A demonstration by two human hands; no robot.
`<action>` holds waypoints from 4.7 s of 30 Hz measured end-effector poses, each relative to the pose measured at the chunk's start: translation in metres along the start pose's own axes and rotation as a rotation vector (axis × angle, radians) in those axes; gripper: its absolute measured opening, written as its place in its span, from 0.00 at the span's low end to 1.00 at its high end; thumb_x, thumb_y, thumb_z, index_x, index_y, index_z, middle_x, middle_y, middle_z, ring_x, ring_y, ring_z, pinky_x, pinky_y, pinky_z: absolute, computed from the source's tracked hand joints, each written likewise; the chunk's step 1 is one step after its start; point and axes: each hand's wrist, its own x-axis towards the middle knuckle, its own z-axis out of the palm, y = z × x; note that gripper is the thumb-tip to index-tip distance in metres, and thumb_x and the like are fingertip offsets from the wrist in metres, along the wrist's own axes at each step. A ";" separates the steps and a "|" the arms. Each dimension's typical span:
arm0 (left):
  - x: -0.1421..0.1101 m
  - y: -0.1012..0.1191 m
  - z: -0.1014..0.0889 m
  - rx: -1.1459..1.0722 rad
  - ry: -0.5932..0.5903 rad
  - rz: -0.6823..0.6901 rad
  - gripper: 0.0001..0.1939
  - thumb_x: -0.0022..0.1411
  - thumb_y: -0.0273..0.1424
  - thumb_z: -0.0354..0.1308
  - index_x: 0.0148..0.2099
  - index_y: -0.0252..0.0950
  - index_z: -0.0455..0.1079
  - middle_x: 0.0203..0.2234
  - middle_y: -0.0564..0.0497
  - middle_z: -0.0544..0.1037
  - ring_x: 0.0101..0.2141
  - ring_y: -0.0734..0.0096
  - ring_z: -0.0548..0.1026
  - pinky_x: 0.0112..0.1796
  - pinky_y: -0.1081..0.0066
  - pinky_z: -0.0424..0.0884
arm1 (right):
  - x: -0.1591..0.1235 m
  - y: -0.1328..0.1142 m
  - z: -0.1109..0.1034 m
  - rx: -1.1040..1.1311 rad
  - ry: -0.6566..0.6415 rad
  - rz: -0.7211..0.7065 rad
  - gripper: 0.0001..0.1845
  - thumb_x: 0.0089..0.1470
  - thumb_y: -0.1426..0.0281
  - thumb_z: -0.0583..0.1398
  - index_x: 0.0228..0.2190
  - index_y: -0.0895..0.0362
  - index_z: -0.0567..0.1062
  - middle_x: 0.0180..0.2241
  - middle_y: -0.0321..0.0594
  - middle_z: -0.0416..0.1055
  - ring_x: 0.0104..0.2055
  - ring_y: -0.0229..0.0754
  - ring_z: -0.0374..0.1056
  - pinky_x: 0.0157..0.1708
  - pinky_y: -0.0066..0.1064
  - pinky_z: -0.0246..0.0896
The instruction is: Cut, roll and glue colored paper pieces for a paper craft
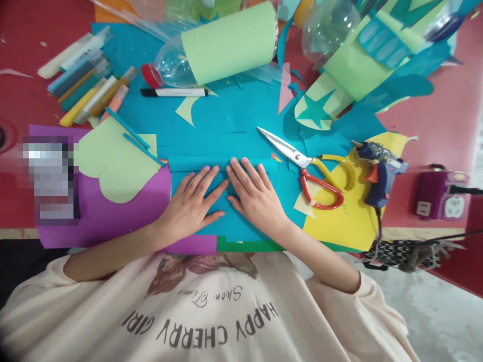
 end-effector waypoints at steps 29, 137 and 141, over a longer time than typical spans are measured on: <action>0.012 -0.014 0.004 -0.115 -0.062 -0.063 0.35 0.70 0.43 0.45 0.70 0.24 0.50 0.66 0.29 0.58 0.66 0.43 0.56 0.63 0.42 0.51 | 0.009 0.019 0.003 0.123 -0.125 -0.049 0.31 0.66 0.57 0.47 0.63 0.61 0.62 0.66 0.50 0.58 0.69 0.51 0.52 0.67 0.53 0.47; 0.013 -0.020 -0.001 -0.085 -0.045 -0.011 0.32 0.70 0.40 0.44 0.69 0.24 0.53 0.65 0.30 0.61 0.64 0.43 0.61 0.61 0.42 0.55 | 0.008 0.006 0.005 0.065 -0.125 0.015 0.31 0.67 0.58 0.46 0.63 0.62 0.61 0.67 0.50 0.56 0.70 0.50 0.50 0.68 0.48 0.45; 0.015 -0.020 -0.003 -0.101 -0.073 -0.035 0.32 0.69 0.40 0.45 0.69 0.25 0.53 0.65 0.31 0.60 0.65 0.44 0.60 0.62 0.42 0.54 | 0.009 0.005 0.005 0.055 -0.136 0.030 0.31 0.66 0.58 0.45 0.63 0.62 0.61 0.66 0.50 0.56 0.70 0.50 0.51 0.67 0.49 0.46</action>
